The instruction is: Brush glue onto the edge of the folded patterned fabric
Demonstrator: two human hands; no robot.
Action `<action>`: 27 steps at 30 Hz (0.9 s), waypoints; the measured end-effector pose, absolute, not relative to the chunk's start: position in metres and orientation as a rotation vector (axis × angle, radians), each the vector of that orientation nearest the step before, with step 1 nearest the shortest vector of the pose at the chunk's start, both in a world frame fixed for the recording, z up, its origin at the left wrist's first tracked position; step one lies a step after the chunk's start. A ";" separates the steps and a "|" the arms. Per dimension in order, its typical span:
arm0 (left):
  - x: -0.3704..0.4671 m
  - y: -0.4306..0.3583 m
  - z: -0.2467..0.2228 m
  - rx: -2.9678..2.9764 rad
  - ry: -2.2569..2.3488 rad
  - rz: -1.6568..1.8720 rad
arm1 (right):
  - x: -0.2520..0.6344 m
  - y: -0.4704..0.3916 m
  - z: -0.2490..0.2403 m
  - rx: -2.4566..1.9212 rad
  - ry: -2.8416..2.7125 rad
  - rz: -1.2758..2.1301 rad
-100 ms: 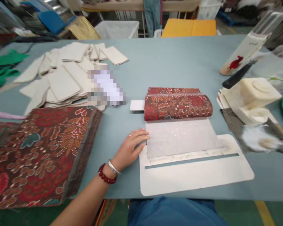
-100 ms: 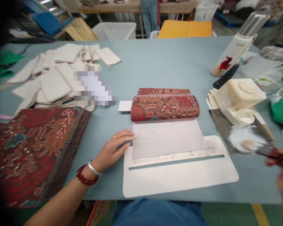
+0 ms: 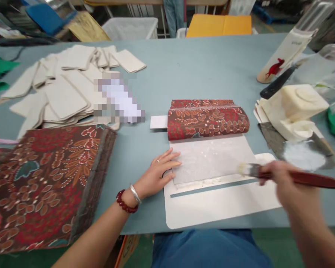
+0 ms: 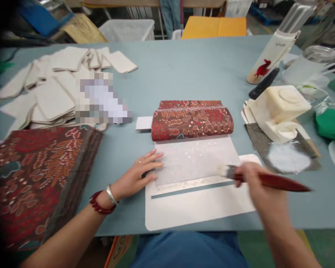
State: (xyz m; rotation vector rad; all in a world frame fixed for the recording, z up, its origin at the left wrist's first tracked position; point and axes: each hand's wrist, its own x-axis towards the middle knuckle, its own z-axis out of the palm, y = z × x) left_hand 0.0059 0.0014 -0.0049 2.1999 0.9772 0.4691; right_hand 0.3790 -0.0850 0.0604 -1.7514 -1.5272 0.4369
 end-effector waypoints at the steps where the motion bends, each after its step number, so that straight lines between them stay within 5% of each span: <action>1: 0.007 0.003 -0.008 2.214 0.973 0.406 | 0.343 -0.085 0.054 -1.614 -1.623 0.631; 6: 0.004 0.012 -0.024 2.252 0.997 0.333 | 0.206 -0.070 0.037 -1.143 -1.920 0.793; 15: 0.003 0.012 -0.027 2.275 0.981 0.359 | 0.411 -0.092 0.041 -1.899 -1.632 0.250; 23: -0.002 0.016 -0.036 2.355 0.982 0.352 | 0.202 -0.065 0.024 -1.199 -2.199 0.530; 27: -0.003 0.016 -0.037 2.368 0.987 0.363 | 0.298 -0.066 0.024 -1.434 -2.058 0.534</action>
